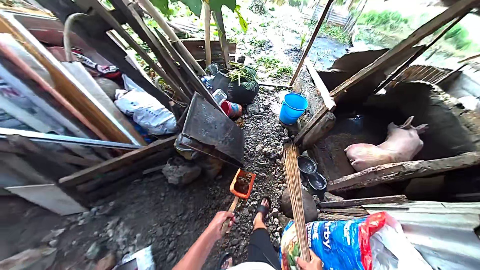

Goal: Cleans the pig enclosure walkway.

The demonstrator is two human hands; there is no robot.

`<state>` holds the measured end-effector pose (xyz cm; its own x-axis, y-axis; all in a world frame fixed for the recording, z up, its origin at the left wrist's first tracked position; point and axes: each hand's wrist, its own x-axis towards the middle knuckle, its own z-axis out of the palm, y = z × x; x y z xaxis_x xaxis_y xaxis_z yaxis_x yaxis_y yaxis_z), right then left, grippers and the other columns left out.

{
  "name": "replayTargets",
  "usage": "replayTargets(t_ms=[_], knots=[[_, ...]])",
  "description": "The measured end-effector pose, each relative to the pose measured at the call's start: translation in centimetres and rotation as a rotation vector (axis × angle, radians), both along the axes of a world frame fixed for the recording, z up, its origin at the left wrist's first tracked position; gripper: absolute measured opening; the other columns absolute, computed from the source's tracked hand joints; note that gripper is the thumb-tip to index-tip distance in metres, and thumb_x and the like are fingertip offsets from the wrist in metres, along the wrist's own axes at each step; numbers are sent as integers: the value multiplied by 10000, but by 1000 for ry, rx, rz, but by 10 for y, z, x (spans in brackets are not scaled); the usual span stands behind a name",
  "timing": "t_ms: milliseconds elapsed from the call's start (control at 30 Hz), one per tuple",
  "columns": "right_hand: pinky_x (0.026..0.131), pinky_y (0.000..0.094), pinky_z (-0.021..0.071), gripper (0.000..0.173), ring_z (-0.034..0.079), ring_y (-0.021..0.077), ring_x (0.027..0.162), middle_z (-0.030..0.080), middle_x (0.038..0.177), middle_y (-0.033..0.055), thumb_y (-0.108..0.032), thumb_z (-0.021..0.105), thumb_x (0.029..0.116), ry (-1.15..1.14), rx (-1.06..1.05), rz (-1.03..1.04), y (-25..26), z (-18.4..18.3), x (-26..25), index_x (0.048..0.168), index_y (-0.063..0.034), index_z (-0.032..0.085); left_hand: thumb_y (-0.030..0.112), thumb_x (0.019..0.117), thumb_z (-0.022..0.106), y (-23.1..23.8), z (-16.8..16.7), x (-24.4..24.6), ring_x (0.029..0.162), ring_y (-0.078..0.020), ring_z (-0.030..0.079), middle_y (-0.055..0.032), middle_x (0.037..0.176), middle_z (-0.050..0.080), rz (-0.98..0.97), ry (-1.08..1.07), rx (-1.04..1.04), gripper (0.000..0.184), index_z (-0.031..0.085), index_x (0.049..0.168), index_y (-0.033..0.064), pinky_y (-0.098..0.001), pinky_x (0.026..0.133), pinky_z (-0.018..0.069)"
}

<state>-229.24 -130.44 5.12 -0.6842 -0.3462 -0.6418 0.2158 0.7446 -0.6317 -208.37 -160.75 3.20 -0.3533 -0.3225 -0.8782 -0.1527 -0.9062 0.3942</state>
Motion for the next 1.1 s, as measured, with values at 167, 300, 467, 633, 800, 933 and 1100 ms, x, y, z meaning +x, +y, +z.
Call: replayTargets(t_ms=[167, 300, 467, 633, 800, 933, 1100], knots=[[586, 390, 579, 496, 636, 212, 588, 668, 847, 185, -23, 767, 872, -56, 26, 4, -50, -32, -86, 1306, 90, 556, 54, 1020, 480, -57, -5, -80, 449, -60, 495, -48, 684, 584, 27, -29, 19, 74, 545, 997, 28, -168, 390, 395], [706, 474, 585, 529, 671, 283, 726, 684, 949, 226, -62, 799, 849, -47, 65, 73, -113, -49, -180, 1317, 62, 587, 48, 1021, 474, -109, -7, -158, 455, -57, 504, -48, 711, 594, 50, -51, 5, 69, 540, 1024, 30, -166, 398, 414], [576, 398, 573, 535, 627, 222, 568, 661, 813, 179, -58, 799, 855, -93, 41, 137, -196, -39, -286, 1317, 67, 559, 60, 1028, 461, -181, 7, -257, 461, -38, 499, -38, 719, 589, 97, -39, -3, 74, 532, 1028, 38, -152, 392, 392], [520, 334, 543, 468, 585, 172, 514, 637, 758, 134, -40, 774, 886, -137, 20, 173, -276, -12, -355, 1290, 59, 560, 48, 1031, 461, -247, 14, -338, 465, -35, 494, -33, 721, 587, 98, -36, -58, 71, 529, 1037, 29, -153, 403, 392], [503, 314, 539, 477, 578, 154, 499, 634, 750, 122, -24, 775, 877, -155, -15, 167, -346, -18, -406, 1304, 43, 572, 46, 1028, 462, -325, 1, -412, 448, -28, 499, -36, 706, 592, 126, -22, -31, 63, 523, 1021, 30, -143, 387, 391], [500, 314, 538, 476, 579, 156, 497, 631, 737, 117, -36, 770, 885, -196, -3, 133, -409, -39, -447, 1302, 48, 557, 63, 1034, 464, -394, -30, -461, 454, -28, 504, -35, 717, 597, 98, -15, -15, 71, 529, 1035, 35, -141, 387, 390], [477, 303, 539, 433, 589, 158, 487, 637, 705, 117, -10, 770, 879, -273, -42, 14, -509, -55, -508, 1253, 68, 566, 57, 1029, 457, -493, -46, -527, 443, -24, 486, -29, 705, 589, 49, -57, 20, 76, 530, 1033, 35, -140, 385, 378]])
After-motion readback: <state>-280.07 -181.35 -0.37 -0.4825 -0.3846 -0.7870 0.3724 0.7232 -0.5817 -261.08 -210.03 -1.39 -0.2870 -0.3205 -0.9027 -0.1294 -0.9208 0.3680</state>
